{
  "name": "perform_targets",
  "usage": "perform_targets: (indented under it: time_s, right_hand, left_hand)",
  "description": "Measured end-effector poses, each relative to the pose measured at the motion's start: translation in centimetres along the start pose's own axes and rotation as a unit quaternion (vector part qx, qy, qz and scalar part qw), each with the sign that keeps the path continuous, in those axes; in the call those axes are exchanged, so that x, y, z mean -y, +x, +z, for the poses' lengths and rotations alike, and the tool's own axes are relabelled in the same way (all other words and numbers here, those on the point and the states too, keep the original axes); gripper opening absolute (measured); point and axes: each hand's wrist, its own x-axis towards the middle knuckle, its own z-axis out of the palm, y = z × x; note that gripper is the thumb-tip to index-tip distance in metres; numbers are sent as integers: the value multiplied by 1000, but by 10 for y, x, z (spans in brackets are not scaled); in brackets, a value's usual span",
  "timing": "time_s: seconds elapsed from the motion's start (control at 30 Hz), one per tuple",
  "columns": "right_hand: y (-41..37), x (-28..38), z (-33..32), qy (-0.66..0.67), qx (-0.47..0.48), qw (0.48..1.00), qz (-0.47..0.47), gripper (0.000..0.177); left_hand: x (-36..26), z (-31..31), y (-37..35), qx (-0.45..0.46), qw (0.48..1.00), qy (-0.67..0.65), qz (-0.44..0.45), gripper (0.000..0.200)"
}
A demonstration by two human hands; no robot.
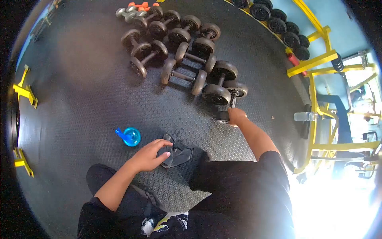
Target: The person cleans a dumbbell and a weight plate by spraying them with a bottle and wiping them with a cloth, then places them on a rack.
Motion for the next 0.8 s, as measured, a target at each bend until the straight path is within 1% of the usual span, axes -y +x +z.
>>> perform_targets:
  time_s: [0.07, 0.1, 0.13, 0.2, 0.23, 0.27, 0.3, 0.33, 0.37, 0.4, 0.47, 0.5, 0.53, 0.6, 0.63, 0.67, 0.7, 0.73, 0.77, 0.8]
  right_hand:
    - [0, 10, -4, 30, 20, 999, -11, 55]
    - [-6, 18, -13, 52, 17, 998, -16, 62]
    - [-6, 23, -11, 54, 15, 998, -15, 62]
    - [-7, 33, -13, 96, 10, 995, -38, 68]
    - [-11, 34, -15, 155, -7, 987, -32, 68]
    - [-13, 38, -17, 158, -9, 987, -32, 68]
    - [-16, 42, -19, 209, -29, 977, 1, 66]
    - [-19, 44, -21, 261, -49, 964, 35, 65]
    - [-22, 44, -26, 329, -29, 943, 44, 64]
    - [-26, 46, -30, 332, -28, 942, 47, 64]
    - [-30, 52, -39, 458, 20, 878, 136, 61]
    - [-35, 56, -47, 505, 68, 849, 141, 56]
    - [-38, 59, -47, 503, 69, 850, 141, 56]
    - [-49, 65, -39, 616, 92, 778, 84, 55]
    - [-59, 76, -44, 614, 97, 780, 66, 56]
    - [-70, 86, -50, 616, 100, 778, 71, 56]
    - [-83, 99, -58, 603, 113, 787, 60, 54]
    - [-88, 110, -62, 590, 122, 796, 48, 54]
    - [-89, 117, -63, 592, 124, 795, 52, 54]
    - [-88, 127, -63, 540, 135, 831, -8, 57]
  left_hand:
    - [-4, 3, -3, -10, 1000, -4, 2, 39]
    - [-5, 2, -4, -11, 1000, 4, 4, 40]
    - [-4, 2, -6, -11, 1000, 7, 6, 40]
    - [-2, 4, -9, -13, 1000, 3, 14, 41]
    - [0, 6, -9, -13, 1000, 5, 16, 41]
    - [4, 7, -9, -15, 1000, 8, 16, 42]
    - [5, 7, -10, -16, 1000, 11, 16, 42]
    - [5, 6, -11, -13, 1000, 15, 15, 42]
    - [5, 4, -12, -9, 1000, 10, 8, 42]
    - [5, 2, -12, -4, 1000, 3, 2, 43]
    - [10, 1, -11, -5, 1000, 12, 1, 45]
    - [13, 1, -11, -11, 1000, 20, -3, 47]
    - [19, 3, -7, -12, 1000, 17, -4, 47]
    - [35, 16, 8, -63, 994, -82, -47, 49]
    - [41, 21, 22, -60, 994, -83, -47, 49]
    - [47, 27, 40, -78, 963, -212, -147, 53]
    - [56, 35, 51, -94, 905, -334, -246, 58]
    - [73, 45, 58, -89, 906, -331, -248, 58]
    - [92, 56, 67, -71, 846, -459, -263, 63]
    - [88, 50, 68, -54, 770, -574, -275, 69]
